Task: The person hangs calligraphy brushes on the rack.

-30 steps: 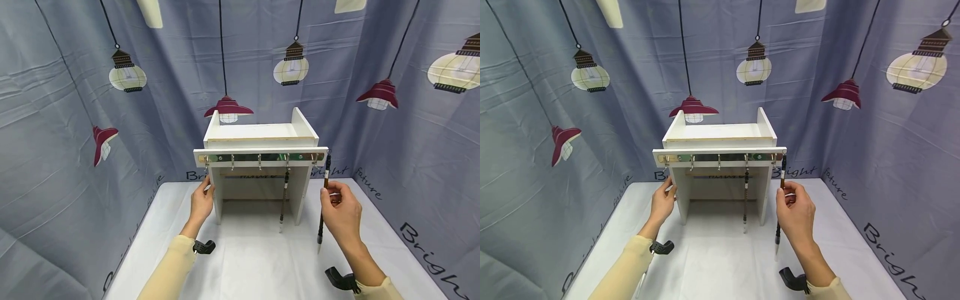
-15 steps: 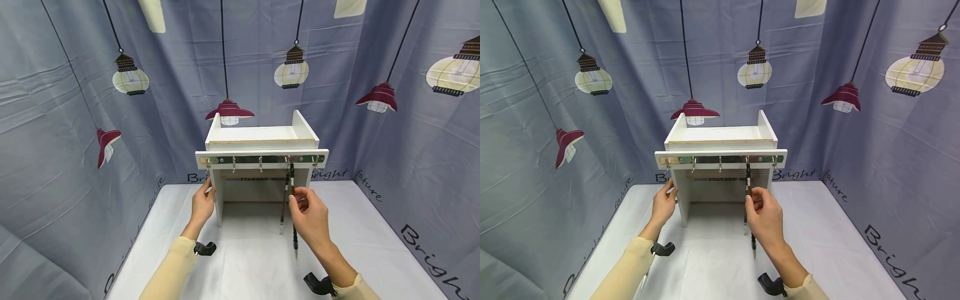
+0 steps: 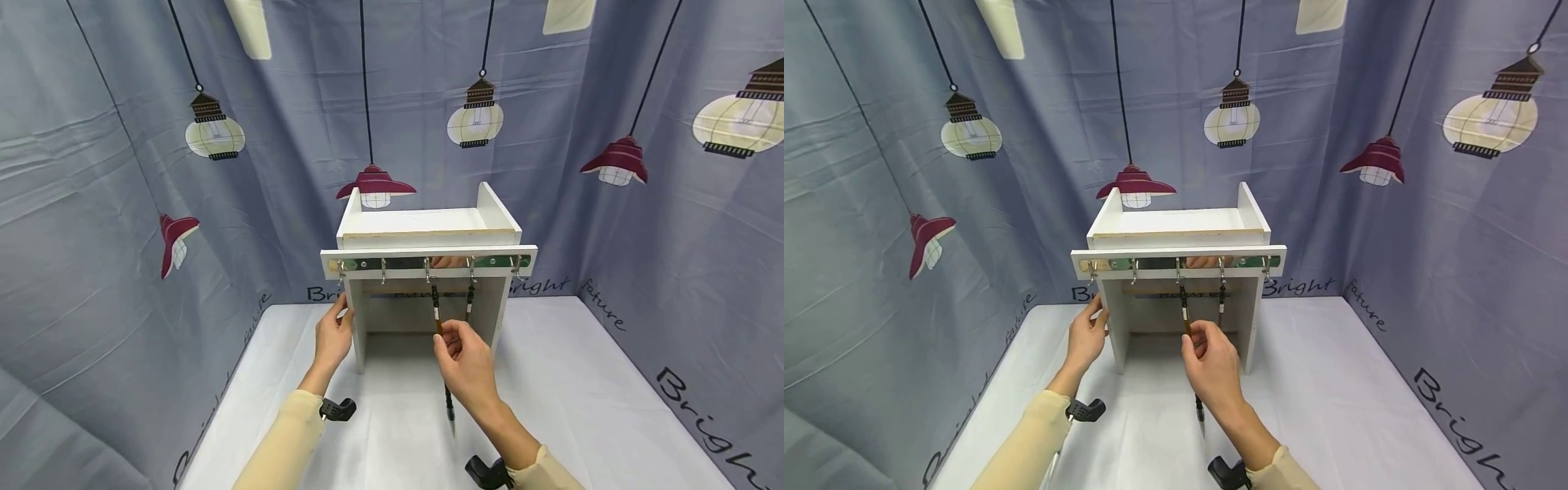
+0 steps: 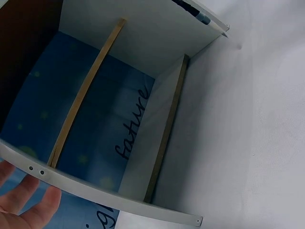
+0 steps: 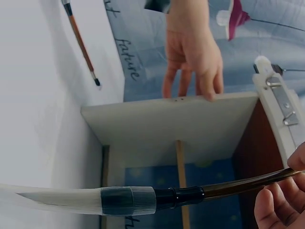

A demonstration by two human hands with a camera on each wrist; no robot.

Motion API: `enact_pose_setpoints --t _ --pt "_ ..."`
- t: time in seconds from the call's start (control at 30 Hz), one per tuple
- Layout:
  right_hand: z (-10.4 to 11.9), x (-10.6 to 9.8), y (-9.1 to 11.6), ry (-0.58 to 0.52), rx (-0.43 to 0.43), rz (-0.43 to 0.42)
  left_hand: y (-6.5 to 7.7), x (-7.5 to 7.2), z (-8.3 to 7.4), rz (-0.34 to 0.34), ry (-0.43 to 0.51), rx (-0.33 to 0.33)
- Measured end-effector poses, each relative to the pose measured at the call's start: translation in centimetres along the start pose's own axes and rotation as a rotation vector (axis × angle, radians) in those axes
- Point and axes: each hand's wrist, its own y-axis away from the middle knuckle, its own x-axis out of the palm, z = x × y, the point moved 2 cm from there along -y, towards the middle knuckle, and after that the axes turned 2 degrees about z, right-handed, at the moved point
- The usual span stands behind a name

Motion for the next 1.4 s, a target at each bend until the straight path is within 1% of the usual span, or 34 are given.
enact_pose_setpoints --t 0.2,0.4,0.5,0.77,1.1,1.4 --pt "-0.5 0.7 0.5 0.019 0.064 0.030 0.4 0.1 0.2 0.020 0.007 -0.022" --pt "-0.4 0.9 0.0 0.028 0.045 0.034 0.0 0.1 0.1 -0.006 0.015 -0.007" --pt "-0.4 1.0 -0.3 0.034 0.047 0.029 -0.1 0.1 0.1 -0.007 0.012 -0.007" --pt "-1.5 2.1 -0.5 0.061 0.098 0.055 0.1 0.0 0.2 -0.006 0.013 -0.013" --pt "-2.6 3.6 -1.3 0.058 0.088 0.047 -0.1 0.0 0.1 -0.027 0.004 -0.007" --pt "-3.8 5.0 -2.4 0.060 0.138 0.058 -0.3 0.0 0.1 -0.015 0.013 -0.004"
